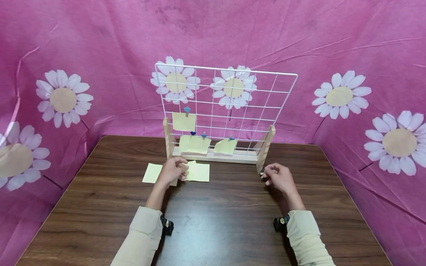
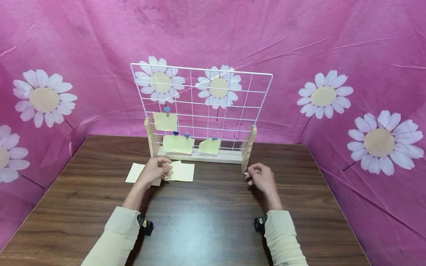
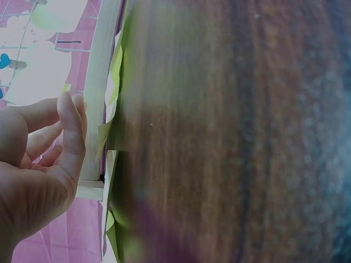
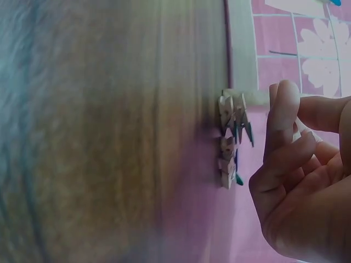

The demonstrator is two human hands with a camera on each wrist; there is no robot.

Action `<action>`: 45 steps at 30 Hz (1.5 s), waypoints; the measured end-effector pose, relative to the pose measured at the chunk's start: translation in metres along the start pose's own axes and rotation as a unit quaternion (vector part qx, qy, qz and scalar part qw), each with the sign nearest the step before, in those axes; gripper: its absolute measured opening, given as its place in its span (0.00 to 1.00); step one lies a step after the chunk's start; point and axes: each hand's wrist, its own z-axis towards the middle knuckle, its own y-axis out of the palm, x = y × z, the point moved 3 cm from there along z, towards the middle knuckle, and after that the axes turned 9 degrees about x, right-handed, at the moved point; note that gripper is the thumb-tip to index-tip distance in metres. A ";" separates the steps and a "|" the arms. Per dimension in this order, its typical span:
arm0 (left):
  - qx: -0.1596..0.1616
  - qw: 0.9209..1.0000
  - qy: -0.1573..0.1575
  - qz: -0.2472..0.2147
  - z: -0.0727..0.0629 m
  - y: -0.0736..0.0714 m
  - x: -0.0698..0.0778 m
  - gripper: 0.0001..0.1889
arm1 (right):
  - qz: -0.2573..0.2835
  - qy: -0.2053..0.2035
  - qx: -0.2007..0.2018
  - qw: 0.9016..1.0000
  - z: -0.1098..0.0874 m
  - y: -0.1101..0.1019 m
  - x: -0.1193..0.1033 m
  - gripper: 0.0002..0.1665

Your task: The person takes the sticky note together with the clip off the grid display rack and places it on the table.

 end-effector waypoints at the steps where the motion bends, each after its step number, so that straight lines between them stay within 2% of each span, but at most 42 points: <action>1: 0.001 1.000 0.001 -0.003 0.000 0.000 0.000 0.13 | 0.000 -0.003 -0.002 1.000 0.000 0.001 -0.001 0.17; 14: 0.029 0.999 0.014 -0.016 -0.003 -0.005 0.010 0.15 | -0.005 -0.046 -0.022 0.999 -0.004 0.012 -0.025 0.16; 22: 0.040 0.998 0.033 -0.029 -0.002 -0.007 0.018 0.15 | 0.010 -0.100 -0.040 0.994 -0.003 0.021 -0.045 0.13; 25: 0.038 0.998 0.035 -0.038 -0.001 -0.007 0.021 0.14 | 0.019 -0.109 -0.038 0.993 -0.002 0.021 -0.055 0.14; 32: 0.043 0.995 0.038 -0.079 0.001 -0.007 0.028 0.15 | 0.050 -0.100 -0.037 0.993 -0.001 0.022 -0.076 0.17; 39: 0.054 0.992 0.036 -0.109 0.001 -0.008 0.035 0.19 | 0.046 -0.144 -0.051 0.987 0.004 0.032 -0.093 0.14; 45: 0.071 0.988 0.040 -0.134 0.003 -0.011 0.039 0.22 | 0.059 -0.147 -0.048 0.986 0.008 0.039 -0.108 0.14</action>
